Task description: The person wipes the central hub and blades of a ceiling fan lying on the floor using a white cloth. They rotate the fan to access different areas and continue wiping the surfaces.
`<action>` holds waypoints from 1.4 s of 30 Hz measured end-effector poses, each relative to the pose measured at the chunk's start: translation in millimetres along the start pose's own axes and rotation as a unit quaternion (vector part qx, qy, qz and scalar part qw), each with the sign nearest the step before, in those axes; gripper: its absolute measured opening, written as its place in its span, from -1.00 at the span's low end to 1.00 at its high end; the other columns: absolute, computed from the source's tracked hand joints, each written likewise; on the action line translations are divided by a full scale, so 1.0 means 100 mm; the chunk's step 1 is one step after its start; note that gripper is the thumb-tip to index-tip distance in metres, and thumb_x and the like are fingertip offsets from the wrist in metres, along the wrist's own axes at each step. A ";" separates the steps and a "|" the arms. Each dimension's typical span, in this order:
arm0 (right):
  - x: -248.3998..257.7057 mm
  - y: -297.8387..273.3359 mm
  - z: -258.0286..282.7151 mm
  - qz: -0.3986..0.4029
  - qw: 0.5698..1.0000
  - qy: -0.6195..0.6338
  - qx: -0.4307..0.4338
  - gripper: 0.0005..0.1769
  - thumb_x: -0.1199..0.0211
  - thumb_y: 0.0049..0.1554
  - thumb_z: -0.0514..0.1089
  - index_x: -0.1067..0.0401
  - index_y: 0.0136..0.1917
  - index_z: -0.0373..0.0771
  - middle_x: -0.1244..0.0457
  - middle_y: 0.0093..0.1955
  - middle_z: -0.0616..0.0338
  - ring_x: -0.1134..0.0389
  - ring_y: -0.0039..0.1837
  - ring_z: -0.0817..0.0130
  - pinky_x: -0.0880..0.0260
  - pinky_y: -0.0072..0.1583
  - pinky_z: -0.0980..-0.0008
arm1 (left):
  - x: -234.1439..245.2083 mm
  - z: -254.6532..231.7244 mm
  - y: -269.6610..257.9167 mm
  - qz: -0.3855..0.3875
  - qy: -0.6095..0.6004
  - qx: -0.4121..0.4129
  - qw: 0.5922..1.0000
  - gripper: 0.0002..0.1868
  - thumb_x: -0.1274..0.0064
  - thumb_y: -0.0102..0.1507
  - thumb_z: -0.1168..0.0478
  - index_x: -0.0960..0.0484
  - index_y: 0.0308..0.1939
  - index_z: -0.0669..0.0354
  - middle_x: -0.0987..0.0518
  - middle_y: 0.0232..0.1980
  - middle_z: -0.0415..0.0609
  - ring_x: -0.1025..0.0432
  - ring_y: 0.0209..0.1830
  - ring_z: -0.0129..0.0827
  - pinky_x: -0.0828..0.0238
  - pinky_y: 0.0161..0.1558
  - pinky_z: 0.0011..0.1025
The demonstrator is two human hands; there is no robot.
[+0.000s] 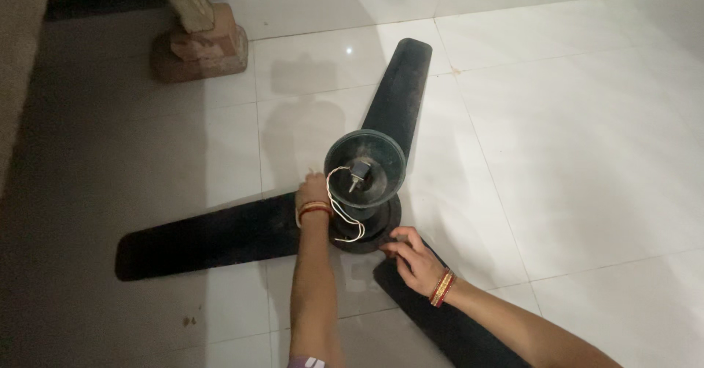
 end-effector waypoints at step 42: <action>0.13 -0.25 -0.39 0.136 0.981 0.011 -0.139 -0.21 -0.01 -0.13 -0.57 -0.33 0.38 -0.23 -0.07 0.37 0.03 -0.34 0.20 0.18 -0.44 0.12 0.24 | -0.70 -0.58 -2.33 0.117 -0.188 -0.244 0.944 -0.45 0.06 0.22 0.50 -0.43 0.32 0.22 -0.40 0.33 0.24 -0.29 0.35 0.03 -0.25 0.35 -0.19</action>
Point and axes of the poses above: each hand's wrist, its own y-axis towards the middle knuckle, its own x-axis out of the back of the hand, z = x × y, the point moved 1 cm from there along y, towards the middle knuckle
